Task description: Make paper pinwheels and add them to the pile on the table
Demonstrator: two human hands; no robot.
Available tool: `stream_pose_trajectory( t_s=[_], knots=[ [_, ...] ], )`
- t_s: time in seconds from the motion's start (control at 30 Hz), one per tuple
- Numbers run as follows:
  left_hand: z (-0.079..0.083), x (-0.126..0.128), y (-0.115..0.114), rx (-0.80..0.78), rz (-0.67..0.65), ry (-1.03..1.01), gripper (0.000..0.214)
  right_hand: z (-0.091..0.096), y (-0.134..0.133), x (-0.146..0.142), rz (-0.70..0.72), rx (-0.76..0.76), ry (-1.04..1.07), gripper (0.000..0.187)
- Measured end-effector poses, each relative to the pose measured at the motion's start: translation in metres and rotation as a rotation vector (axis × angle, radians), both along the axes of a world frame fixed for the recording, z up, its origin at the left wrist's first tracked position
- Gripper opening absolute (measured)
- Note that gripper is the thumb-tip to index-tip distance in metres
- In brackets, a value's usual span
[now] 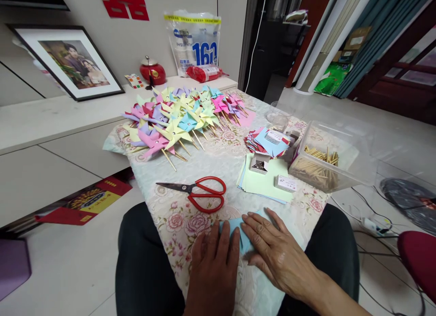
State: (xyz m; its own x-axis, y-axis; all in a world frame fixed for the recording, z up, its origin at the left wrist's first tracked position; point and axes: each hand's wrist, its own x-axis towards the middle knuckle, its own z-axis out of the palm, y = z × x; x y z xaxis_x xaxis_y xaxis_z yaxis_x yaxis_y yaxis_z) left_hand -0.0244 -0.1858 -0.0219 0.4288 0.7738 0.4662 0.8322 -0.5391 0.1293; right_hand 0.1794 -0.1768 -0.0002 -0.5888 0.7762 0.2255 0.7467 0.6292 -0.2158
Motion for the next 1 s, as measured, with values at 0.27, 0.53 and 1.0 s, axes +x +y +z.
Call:
stream_pose_trajectory(
  t_s=[0.27, 0.53, 1.0],
  knots=[
    [-0.004, -0.001, -0.003, 0.005, -0.032, -0.071, 0.033, 0.023, 0.035, -0.004, -0.174, -0.195, 0.163, 0.025],
    [-0.022, 0.0, -0.006, 0.083, -0.072, -0.271, 0.028, 0.036, 0.066, -0.013, -0.167, -0.468, 0.047, 0.01],
    [0.021, -0.022, 0.013, -0.556, 0.141, -0.896, 0.043, 0.024, 0.057, -0.002, -0.347, -0.914, 0.864, 0.028]
  ],
)
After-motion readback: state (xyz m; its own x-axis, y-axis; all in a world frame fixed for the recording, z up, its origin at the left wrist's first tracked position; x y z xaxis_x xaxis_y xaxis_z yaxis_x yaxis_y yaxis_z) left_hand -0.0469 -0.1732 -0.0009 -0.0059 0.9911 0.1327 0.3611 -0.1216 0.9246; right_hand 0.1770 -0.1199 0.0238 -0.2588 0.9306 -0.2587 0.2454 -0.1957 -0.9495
